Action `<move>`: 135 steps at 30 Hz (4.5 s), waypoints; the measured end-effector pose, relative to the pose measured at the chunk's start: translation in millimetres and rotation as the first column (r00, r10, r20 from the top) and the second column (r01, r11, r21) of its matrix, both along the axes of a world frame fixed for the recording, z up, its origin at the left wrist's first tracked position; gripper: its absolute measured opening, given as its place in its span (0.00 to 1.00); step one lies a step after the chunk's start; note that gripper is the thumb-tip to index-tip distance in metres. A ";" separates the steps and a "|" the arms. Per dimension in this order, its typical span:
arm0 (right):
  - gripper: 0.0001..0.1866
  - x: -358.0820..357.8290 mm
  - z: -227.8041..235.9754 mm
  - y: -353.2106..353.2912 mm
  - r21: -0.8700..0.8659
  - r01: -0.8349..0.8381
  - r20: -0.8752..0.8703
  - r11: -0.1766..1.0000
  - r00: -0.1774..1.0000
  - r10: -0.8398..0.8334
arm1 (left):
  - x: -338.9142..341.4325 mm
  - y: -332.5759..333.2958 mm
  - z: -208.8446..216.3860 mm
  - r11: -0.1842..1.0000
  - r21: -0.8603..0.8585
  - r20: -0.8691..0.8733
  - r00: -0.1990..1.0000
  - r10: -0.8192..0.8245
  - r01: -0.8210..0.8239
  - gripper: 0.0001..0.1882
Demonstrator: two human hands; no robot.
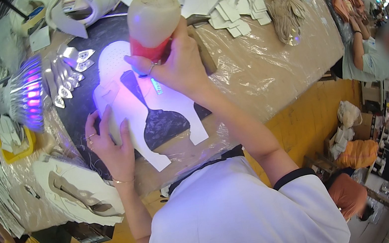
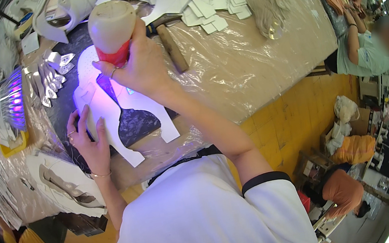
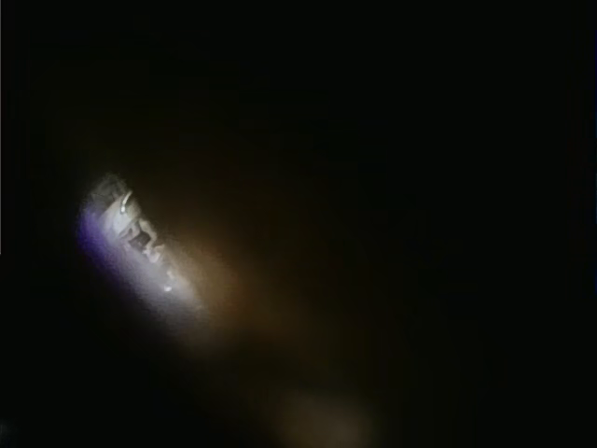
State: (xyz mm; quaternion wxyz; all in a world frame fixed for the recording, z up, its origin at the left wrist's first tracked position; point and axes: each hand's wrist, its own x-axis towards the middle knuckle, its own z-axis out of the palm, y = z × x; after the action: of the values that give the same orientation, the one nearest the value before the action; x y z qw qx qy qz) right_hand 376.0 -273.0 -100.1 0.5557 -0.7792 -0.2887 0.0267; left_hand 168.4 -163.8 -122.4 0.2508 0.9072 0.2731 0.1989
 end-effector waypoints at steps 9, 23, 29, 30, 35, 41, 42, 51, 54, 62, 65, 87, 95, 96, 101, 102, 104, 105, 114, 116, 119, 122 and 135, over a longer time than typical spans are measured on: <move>0.26 -1.8 0.9 -3.3 0.222 -0.067 -0.593 0.973 0.783 0.189 | -2.4 -0.2 0.5 0.999 0.033 -0.009 0.999 0.036 -0.036 0.24; 0.34 7.7 1.4 6.1 0.238 0.034 -0.408 0.971 0.910 0.068 | -4.6 -2.1 -3.0 0.998 0.015 0.027 0.998 0.061 -0.062 0.24; 0.39 -3.0 3.6 13.7 0.197 -0.051 -0.146 0.979 0.986 0.081 | -4.8 -1.0 -4.1 0.999 0.003 0.025 0.999 0.041 -0.041 0.24; 0.40 -5.5 3.6 12.2 0.161 -0.064 -0.122 0.985 0.989 0.084 | -4.9 -0.9 -3.9 0.999 0.002 0.024 0.999 0.040 -0.040 0.24; 0.42 -14.7 0.9 2.9 0.070 -0.134 -0.055 0.988 0.989 0.138 | -3.9 -0.8 -3.4 0.998 0.018 0.034 0.998 0.055 -0.056 0.24; 0.41 -20.1 -4.7 -2.6 0.117 -0.163 0.005 0.980 0.987 0.163 | -3.7 -1.0 -4.0 0.998 0.017 0.039 0.997 0.059 -0.060 0.23; 0.41 -22.2 -4.7 -4.5 0.098 -0.159 -0.013 0.982 0.987 0.161 | -3.8 -1.3 -4.2 0.998 0.017 0.036 0.998 0.059 -0.060 0.23; 0.33 -44.0 7.2 -29.4 -0.069 -0.262 -0.025 0.963 0.965 0.261 | -4.4 -0.8 -4.4 0.998 0.013 0.034 0.997 0.062 -0.063 0.24; 0.32 -48.3 9.5 -37.1 -0.045 -0.202 -0.169 0.978 0.967 0.192 | -4.7 -0.7 -4.2 0.998 0.007 0.034 0.998 0.059 -0.059 0.24; 0.27 -18.5 8.5 -20.8 0.195 0.056 -0.526 0.979 0.849 0.057 | -5.1 -0.8 -4.6 0.999 -0.002 0.031 0.998 0.051 -0.051 0.24; 0.29 -18.7 -3.2 -5.4 0.202 0.002 -0.207 0.979 0.977 0.041 | -5.1 -1.5 -4.4 0.998 0.000 0.023 0.998 0.059 -0.060 0.24; 0.26 -52.0 7.5 -50.0 -0.201 -0.219 0.154 0.955 0.955 0.252 | -5.5 -1.0 -6.8 0.998 -0.006 0.043 0.997 0.058 -0.058 0.24; 0.33 -46.0 5.8 -30.1 0.055 -0.126 -0.106 0.990 0.986 0.132 | -5.1 -1.1 -6.9 0.998 0.000 0.028 0.998 0.055 -0.055 0.24; 0.33 -45.1 6.1 -29.1 0.052 -0.163 -0.039 0.985 0.986 0.165 | -5.1 -1.3 -6.7 0.999 -0.002 0.029 0.998 0.054 -0.054 0.24; 0.25 -51.1 9.8 -46.7 -0.200 -0.215 0.056 0.956 0.972 0.230 | -4.7 -1.7 -6.5 0.998 -0.017 0.064 0.996 0.060 -0.059 0.22; 0.29 -53.3 10.3 -51.1 -0.201 -0.226 0.030 0.953 0.971 0.237 | -5.1 -1.4 -6.5 0.998 -0.020 0.059 0.996 0.061 -0.060 0.22; 0.34 -56.0 10.9 -55.7 -0.192 -0.248 -0.009 0.949 0.968 0.251 | -5.3 -1.8 -6.8 0.998 -0.027 0.054 0.997 0.060 -0.058 0.22; 0.35 -55.5 11.6 -55.3 -0.122 -0.175 -0.094 0.977 0.982 0.164 | -5.1 -1.6 -7.1 0.998 -0.025 0.056 0.997 0.056 -0.055 0.22; 0.30 -14.4 8.3 28.1 0.156 -0.167 -0.238 0.974 0.950 0.201 | -5.6 -1.2 -6.8 0.998 -0.011 0.048 0.997 0.055 -0.054 0.25; 0.31 -13.2 3.0 43.9 0.172 -0.221 -0.037 0.960 0.972 0.230 | -5.6 -0.8 -6.5 0.998 -0.019 0.049 0.997 0.058 -0.057 0.25; 0.34 -16.1 -1.7 51.3 0.191 -0.240 0.038 0.952 0.971 0.237 | -5.7 -0.9 -6.2 0.997 -0.045 0.055 0.997 0.059 -0.057 0.25; 0.34 -20.8 -2.5 46.5 0.143 -0.302 0.031 0.943 0.953 0.301 | -5.9 -1.0 -6.4 0.997 -0.034 0.051 0.996 0.066 -0.065 0.25; 0.23 -45.0 12.4 -1.7 -0.070 -0.368 0.005 0.927 0.929 0.370 | -6.6 -2.3 -11.9 0.997 -0.052 0.060 0.997 0.058 -0.055 0.25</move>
State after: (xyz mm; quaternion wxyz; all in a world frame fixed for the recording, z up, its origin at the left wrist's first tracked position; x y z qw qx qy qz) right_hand 331.0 -274.6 -87.7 0.5115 -0.7296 -0.4339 0.1334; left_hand 161.8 -166.1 -134.2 0.2762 0.8860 0.2956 0.2266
